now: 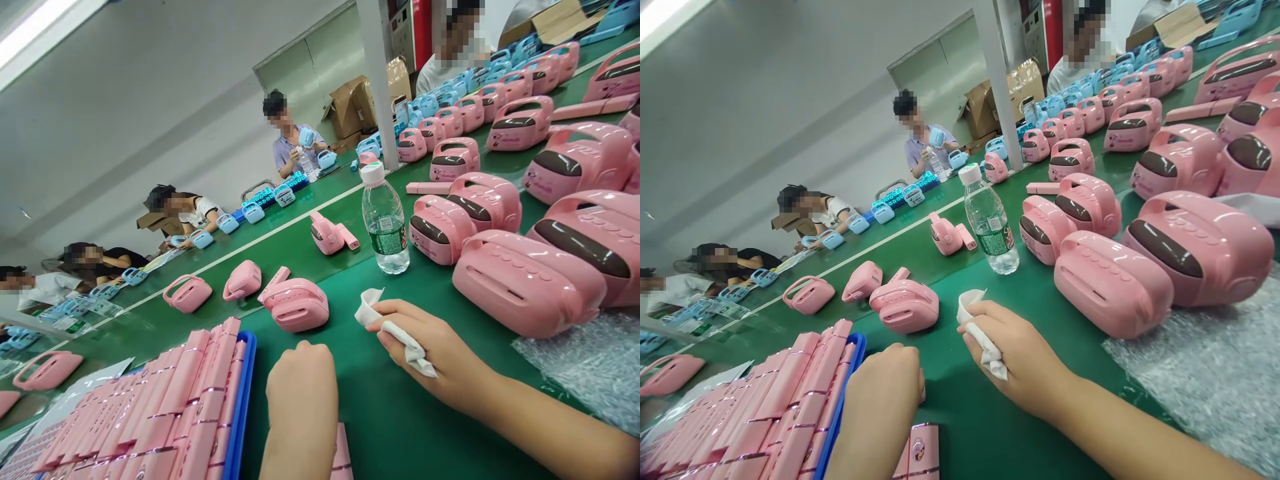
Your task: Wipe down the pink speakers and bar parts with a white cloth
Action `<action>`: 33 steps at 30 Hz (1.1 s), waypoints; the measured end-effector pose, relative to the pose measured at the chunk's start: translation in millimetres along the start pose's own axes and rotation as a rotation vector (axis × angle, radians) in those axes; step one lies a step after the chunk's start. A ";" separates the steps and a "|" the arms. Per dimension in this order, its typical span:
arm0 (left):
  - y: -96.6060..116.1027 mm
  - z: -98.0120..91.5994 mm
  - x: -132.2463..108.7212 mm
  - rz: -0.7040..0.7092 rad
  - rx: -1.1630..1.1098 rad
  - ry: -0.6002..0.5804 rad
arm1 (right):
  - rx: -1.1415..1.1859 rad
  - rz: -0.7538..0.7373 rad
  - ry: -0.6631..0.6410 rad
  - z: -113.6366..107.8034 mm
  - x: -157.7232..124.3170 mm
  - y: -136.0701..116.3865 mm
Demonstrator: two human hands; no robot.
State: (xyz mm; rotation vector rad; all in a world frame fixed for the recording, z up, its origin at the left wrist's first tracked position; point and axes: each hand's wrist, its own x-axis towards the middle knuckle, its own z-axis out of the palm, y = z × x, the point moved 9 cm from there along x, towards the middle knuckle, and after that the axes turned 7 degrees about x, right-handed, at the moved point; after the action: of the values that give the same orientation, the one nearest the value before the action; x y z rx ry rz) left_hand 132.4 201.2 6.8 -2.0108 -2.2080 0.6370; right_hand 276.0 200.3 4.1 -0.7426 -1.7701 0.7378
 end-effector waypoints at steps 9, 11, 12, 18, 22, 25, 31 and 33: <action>-16.4 16.4 -17.8 -0.046 0.002 0.022 | 0.006 0.008 -0.033 4.3 -3.0 -3.3; -37.8 16.8 -9.3 -0.081 -0.069 0.028 | 0.003 -0.006 -0.043 5.9 -2.7 -4.1; -49.1 17.3 -4.6 -0.095 -0.114 0.025 | 0.001 -0.013 -0.052 7.0 -2.3 -4.1; -85.7 21.0 -3.2 -0.045 -0.440 0.008 | -0.020 -0.013 -0.091 9.9 -0.5 1.0; -87.5 22.3 -26.2 0.056 -0.704 -0.018 | -0.026 0.037 -0.085 6.3 0.4 5.9; -87.5 21.0 -41.0 0.100 -1.026 -0.019 | -0.031 0.066 -0.092 6.7 0.9 9.4; -80.5 12.4 -53.6 0.098 -1.511 0.004 | -0.053 0.075 -0.111 11.4 0.8 11.9; -82.4 4.8 -55.8 0.070 -1.444 0.072 | -0.057 0.067 -0.118 12.1 0.7 11.2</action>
State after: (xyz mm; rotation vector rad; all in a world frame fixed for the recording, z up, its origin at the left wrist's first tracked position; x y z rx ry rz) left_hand 61.3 142.1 43.7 -2.3513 -2.7955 -1.4523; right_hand 265.9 206.1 -7.5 -0.8143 -1.8873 0.7929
